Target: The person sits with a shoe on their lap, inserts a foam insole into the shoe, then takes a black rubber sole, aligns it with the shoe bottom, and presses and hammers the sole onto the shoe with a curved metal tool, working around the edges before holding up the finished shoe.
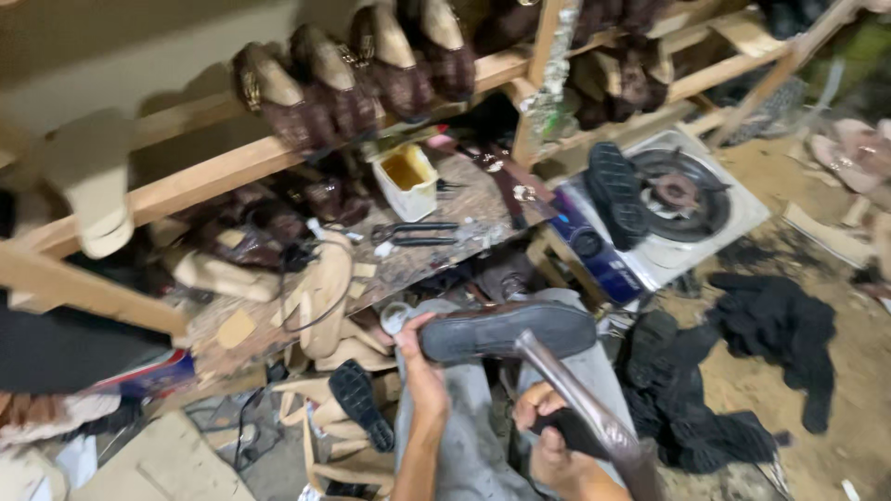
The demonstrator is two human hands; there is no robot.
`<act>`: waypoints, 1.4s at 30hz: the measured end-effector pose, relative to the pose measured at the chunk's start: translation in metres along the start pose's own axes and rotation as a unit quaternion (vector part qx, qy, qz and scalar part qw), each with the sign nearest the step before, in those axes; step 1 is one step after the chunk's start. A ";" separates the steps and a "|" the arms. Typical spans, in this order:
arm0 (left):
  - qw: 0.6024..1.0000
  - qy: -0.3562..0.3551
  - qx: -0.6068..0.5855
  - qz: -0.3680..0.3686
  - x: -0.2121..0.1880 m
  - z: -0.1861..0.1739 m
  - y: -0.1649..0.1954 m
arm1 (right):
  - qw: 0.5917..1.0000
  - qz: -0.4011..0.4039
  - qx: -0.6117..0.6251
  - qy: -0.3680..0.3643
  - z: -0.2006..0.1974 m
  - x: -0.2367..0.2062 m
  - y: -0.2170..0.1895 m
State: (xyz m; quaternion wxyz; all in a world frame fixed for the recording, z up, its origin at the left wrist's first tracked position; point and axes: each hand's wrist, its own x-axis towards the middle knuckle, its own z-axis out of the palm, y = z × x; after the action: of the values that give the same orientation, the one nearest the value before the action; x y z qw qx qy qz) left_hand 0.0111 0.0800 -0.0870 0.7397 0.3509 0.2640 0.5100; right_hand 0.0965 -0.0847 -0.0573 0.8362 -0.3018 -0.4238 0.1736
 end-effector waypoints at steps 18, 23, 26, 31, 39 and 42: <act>0.971 -0.093 -0.221 -0.005 -0.033 0.006 0.026 | 0.728 0.235 -0.549 -0.336 -0.160 -0.067 -0.149; 0.980 -0.182 -0.080 -0.013 -0.040 0.025 0.037 | 0.767 0.093 -0.629 -0.085 -0.101 -0.010 -0.142; 0.967 -0.236 -0.092 0.019 -0.040 0.028 0.028 | 0.787 0.014 -0.606 -0.114 -0.065 0.029 -0.125; 0.963 -0.246 -0.105 0.031 -0.045 0.027 0.020 | 0.790 0.027 -0.587 -0.175 -0.049 0.054 -0.096; 0.951 -0.085 -0.002 -0.298 -0.033 0.097 0.081 | 0.908 0.152 -0.356 -0.159 -0.059 0.054 -0.085; 0.890 -0.367 0.210 0.169 -0.068 0.102 0.116 | 0.924 0.184 -0.274 -0.191 -0.037 0.071 -0.092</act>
State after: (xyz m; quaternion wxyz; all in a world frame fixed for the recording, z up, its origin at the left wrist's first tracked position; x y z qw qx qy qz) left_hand -0.0017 0.0172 0.0692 0.5954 0.6995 0.0116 0.3950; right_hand 0.1707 -0.1286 0.0282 0.5772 -0.5530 -0.5436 0.2559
